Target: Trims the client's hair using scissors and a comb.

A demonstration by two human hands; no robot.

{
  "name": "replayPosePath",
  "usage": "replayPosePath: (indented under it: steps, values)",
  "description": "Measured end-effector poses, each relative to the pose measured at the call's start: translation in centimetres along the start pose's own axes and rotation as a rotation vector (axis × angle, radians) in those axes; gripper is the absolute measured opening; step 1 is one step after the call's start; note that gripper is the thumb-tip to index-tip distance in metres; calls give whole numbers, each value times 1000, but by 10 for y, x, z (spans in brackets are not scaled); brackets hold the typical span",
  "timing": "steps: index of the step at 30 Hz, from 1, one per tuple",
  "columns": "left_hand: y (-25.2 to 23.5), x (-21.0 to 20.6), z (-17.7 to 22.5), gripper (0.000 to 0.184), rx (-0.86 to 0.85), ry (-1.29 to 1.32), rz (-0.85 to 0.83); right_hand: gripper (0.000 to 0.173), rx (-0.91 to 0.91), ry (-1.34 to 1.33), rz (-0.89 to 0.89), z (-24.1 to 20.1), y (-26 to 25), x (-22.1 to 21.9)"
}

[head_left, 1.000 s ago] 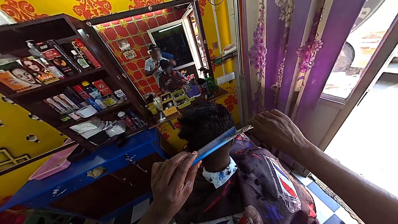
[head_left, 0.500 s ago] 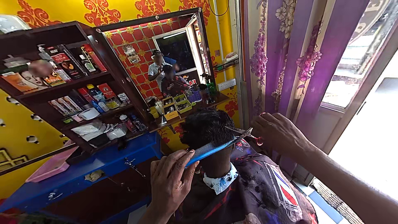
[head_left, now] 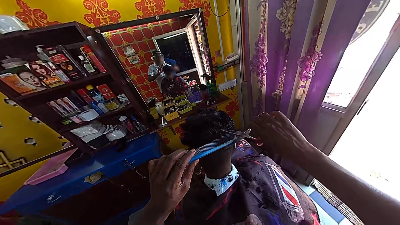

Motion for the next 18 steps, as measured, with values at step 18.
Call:
replayPosePath:
  steps: [18]
  values:
    - [-2, -1, 0, 24, 6, 58, 21, 27, -33, -45, 155, 0, 6, 7]
Point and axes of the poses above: each hand's wrist, its own y-axis away from the middle knuckle, its own x-axis out of the back of the hand, z = x × y, the point moved 7 cm from there along -y, towards the middle knuckle, and after that the axes turned 8 degrees about x, right-handed, at the moved point
